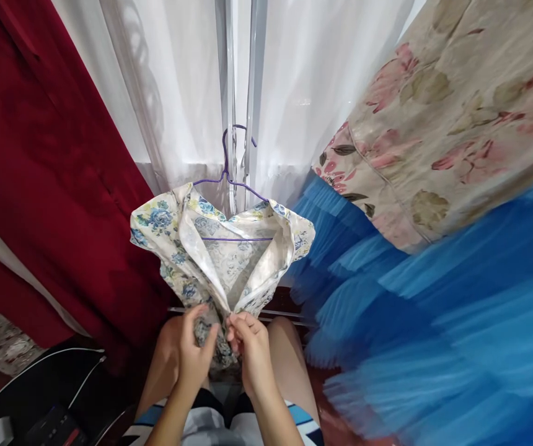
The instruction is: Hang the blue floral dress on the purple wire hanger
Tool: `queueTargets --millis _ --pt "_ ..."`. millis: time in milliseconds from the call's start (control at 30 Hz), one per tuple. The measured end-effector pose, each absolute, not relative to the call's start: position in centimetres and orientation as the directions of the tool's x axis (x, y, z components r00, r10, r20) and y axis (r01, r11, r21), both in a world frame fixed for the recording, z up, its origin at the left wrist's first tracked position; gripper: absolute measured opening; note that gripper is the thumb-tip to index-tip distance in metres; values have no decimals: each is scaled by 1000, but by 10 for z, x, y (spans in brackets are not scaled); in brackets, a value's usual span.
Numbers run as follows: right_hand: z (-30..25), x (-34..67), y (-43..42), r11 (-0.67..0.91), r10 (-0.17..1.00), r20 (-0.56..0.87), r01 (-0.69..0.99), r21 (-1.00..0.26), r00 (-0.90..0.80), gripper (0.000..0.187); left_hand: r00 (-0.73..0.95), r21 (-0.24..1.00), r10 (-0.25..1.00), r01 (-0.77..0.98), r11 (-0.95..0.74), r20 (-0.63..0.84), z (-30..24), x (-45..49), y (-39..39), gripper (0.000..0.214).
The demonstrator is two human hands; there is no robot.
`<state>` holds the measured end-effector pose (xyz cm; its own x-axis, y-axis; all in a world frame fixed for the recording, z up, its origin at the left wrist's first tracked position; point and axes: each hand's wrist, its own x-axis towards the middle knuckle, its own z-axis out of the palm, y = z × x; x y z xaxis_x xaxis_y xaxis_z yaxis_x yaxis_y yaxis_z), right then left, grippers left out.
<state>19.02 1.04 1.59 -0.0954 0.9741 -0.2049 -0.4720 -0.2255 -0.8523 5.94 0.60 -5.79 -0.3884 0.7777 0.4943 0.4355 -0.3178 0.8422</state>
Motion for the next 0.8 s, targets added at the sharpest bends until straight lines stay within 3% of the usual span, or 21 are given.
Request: queueTargets --millis 67,233,333,467,600,700,800 --pt "20 184 3 -185 979 -139 -369 -911 -148 32 -219 837 853 412 -360 474 -56 76 4 23" --pt "51 180 12 -81 984 -38 -243 -967 -177 40 -224 843 863 423 -333 453 -51 83 0 19" --pt "97 184 46 42 991 69 -231 -972 -111 41 -177 812 881 499 -304 438 -53 80 -4 21" --pt "170 184 100 253 964 264 -275 -928 -4 26 -103 779 912 563 -276 397 -61 89 -9 24" --pt "205 180 118 329 943 329 -328 -886 56 22 -28 778 927 553 -297 374 -65 95 -5 25" --pt "197 181 107 308 949 315 -288 -907 22 19 -46 812 898 448 -374 438 -37 83 8 19" --pt "183 185 94 291 954 300 -226 -930 -3 19 -174 803 815 372 -466 553 33 61 32 25"
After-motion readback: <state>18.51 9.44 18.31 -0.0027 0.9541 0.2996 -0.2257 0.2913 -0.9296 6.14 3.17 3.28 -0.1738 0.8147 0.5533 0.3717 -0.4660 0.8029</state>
